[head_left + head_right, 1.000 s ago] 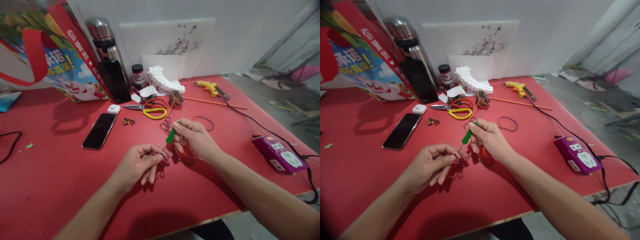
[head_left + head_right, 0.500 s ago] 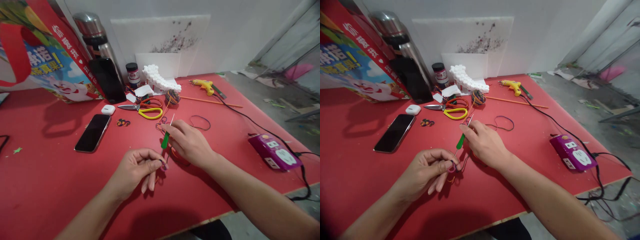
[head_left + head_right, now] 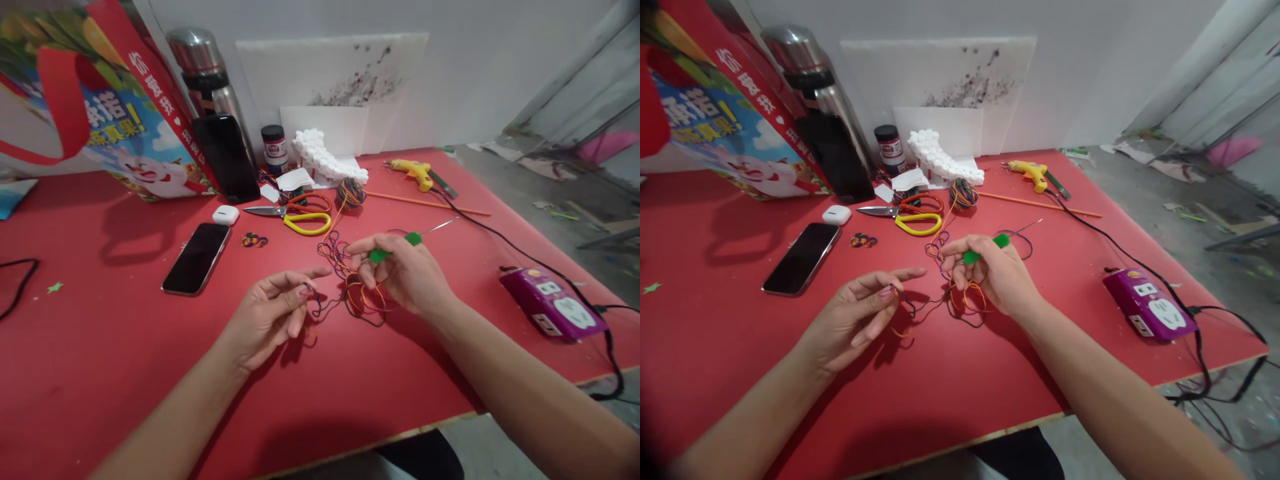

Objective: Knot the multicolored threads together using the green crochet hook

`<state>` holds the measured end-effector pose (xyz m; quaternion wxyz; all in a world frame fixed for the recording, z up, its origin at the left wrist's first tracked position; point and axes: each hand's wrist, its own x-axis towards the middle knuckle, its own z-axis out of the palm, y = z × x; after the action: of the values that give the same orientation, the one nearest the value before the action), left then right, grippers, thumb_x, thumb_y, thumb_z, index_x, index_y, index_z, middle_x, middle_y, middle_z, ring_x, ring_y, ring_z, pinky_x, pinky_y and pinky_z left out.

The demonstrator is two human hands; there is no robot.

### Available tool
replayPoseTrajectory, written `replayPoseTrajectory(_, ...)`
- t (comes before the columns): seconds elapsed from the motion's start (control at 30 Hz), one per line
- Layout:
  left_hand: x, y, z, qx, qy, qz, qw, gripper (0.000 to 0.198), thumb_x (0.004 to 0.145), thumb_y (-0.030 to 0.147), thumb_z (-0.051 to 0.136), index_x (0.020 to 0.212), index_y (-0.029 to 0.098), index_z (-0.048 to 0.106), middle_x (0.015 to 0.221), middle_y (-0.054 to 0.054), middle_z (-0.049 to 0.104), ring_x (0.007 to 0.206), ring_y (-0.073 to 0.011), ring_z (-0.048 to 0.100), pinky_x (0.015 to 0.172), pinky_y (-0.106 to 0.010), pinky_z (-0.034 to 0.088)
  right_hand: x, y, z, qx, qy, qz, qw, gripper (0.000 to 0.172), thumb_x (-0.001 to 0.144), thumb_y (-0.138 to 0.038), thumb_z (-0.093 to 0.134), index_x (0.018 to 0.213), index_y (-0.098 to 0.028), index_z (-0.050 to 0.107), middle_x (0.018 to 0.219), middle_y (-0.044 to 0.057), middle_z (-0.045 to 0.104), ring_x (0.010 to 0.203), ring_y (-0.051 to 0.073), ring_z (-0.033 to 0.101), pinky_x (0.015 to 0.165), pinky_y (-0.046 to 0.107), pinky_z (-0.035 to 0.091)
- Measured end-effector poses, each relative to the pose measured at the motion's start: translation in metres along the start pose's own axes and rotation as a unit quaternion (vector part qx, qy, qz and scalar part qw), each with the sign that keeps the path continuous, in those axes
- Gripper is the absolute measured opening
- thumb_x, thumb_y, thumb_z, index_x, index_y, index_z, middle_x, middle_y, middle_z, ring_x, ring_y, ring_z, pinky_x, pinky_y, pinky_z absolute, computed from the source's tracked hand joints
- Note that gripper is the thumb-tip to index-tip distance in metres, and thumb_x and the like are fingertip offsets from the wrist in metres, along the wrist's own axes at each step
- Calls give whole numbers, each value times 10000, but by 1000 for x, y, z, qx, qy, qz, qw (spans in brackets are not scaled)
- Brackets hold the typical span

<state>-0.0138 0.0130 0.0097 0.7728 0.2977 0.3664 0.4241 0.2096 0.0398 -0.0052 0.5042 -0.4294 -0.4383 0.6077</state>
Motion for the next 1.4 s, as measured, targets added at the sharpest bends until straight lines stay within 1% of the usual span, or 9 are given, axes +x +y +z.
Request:
replayPoseTrajectory(0.17,4,-3,0,-10,29,15,999,151,708,182,948,756,136,811,1192,-142,826,358,-3,498,434,-218,603,-6,0,6,-8,-49,-5,999,203,902,-326,655,954,-179,786,784,38,725,573,141,649,567,289,516)
replayPoseTrajectory(0.4,1,-3,7,20,59,54,997,174,692,201,955,745,132,805,1211,-131,820,354,36,498,349,-99,420,-18,10,26,-160,-200,19,966,316,880,-351,780,1145,-181,759,597,-61,570,502,119,546,543,272,443)
replayPoseTrajectory(0.5,0,-2,8,31,46,58,997,173,704,217,948,759,147,800,1104,-107,842,341,11,501,401,-151,503,-17,14,30,-189,-173,-9,967,169,898,-331,742,857,-169,772,655,-6,635,549,117,535,531,261,423)
replayPoseTrajectory(0.67,0,-1,3,102,22,34,994,142,818,259,874,823,143,792,534,-22,710,302,-49,472,520,-228,595,-9,9,15,-249,-73,-57,964,177,906,-336,729,843,-187,800,596,-13,638,518,130,541,511,261,418)
replayPoseTrajectory(0.87,-8,-1,11,49,-17,45,998,210,764,286,928,771,148,769,1249,-143,809,318,-11,524,389,-193,513,-3,13,10,-262,-125,-126,949,233,927,-379,727,800,-204,814,771,47,770,713,182,656,694,311,506)
replayPoseTrajectory(1.07,-9,-8,15,11,-37,25,999,232,755,278,935,740,148,743,717,-21,772,338,-38,539,338,-128,398,-11,20,24,-273,-235,-157,920,416,1038,-475,595,764,-191,727,708,25,672,620,142,569,618,279,451)
replayPoseTrajectory(1.17,-5,-9,11,46,17,62,997,218,767,236,906,710,147,715,612,-2,716,349,-35,504,368,-134,402,-12,13,18,-293,-187,-169,922,413,1072,-450,532,825,-200,750,739,28,663,680,154,592,701,301,494)
replayPoseTrajectory(1.3,-2,-8,7,122,116,131,977,124,807,168,831,770,144,715,547,-3,689,385,-45,499,393,-133,363,-16,1,1,-242,-9,-155,958,507,1081,-567,429,1071,-220,799,916,60,679,770,186,612,702,326,515)
replayPoseTrajectory(1.4,-2,-7,6,148,146,142,968,97,825,161,800,795,140,709,520,3,673,390,-44,486,413,-137,364,-24,-2,-3,-163,50,-137,976,624,1076,-631,375,881,-207,789,690,34,576,566,161,485,529,318,415)
